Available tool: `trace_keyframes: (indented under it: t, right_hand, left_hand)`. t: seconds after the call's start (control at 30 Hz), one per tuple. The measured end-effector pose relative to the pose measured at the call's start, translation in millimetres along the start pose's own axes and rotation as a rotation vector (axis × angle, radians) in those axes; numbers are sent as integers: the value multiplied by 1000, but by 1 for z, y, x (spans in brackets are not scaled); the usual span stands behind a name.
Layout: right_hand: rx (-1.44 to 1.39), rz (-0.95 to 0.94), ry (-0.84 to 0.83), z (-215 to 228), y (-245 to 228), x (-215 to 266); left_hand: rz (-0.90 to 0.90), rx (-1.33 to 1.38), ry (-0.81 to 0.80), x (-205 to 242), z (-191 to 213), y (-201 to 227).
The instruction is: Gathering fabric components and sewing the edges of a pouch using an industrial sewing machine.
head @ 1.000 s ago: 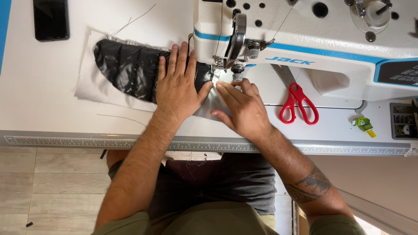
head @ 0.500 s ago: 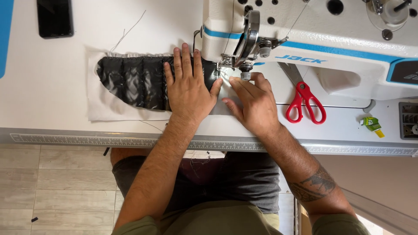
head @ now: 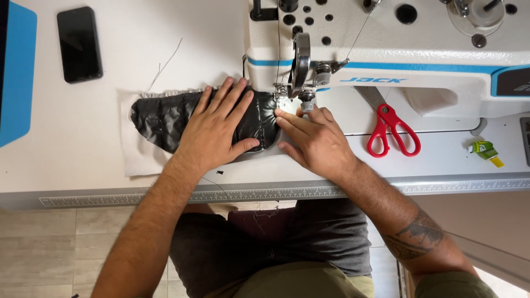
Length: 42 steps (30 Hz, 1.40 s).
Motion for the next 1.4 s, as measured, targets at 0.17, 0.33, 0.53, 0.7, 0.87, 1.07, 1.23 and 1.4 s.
trace_keyframes:
  t: [0.17, 0.33, 0.53, 0.7, 0.87, 1.07, 1.23, 1.4]
  right_hand:
    - [63, -5, -30, -6, 0, 5]
    - [96, 4, -50, -10, 0, 3]
    - [36, 63, -25, 1, -12, 4]
    - [-30, 116, -42, -1, -17, 7]
    - [-10, 103, -60, -2, -15, 7]
    - [26, 66, -90, -5, -10, 6]
    - [58, 29, -111, -8, -4, 7]
    - [48, 54, -96, -4, -10, 10]
  left_hand:
    - [27, -21, -16, 1, 0, -1]
    - [32, -19, -15, -1, 0, -6]
    - [48, -17, -35, -6, -3, -9]
    - [40, 1, -40, -5, -4, -11]
    - [41, 11, -42, -7, -3, -12]
    - [74, 38, -23, -13, -4, -19]
    - [115, 9, -8, -15, -4, -16]
    - [125, 27, -16, -15, -4, -16]
Point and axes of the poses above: each hand's wrist, its own x-axis away from the middle knuckle, its own z-axis out of the back of the hand, y = z × x, the point moved 10 cm from there along -x, towards the middle knuckle, and after that the axes turned 10 degrees about -z, right-handed, at the moved point
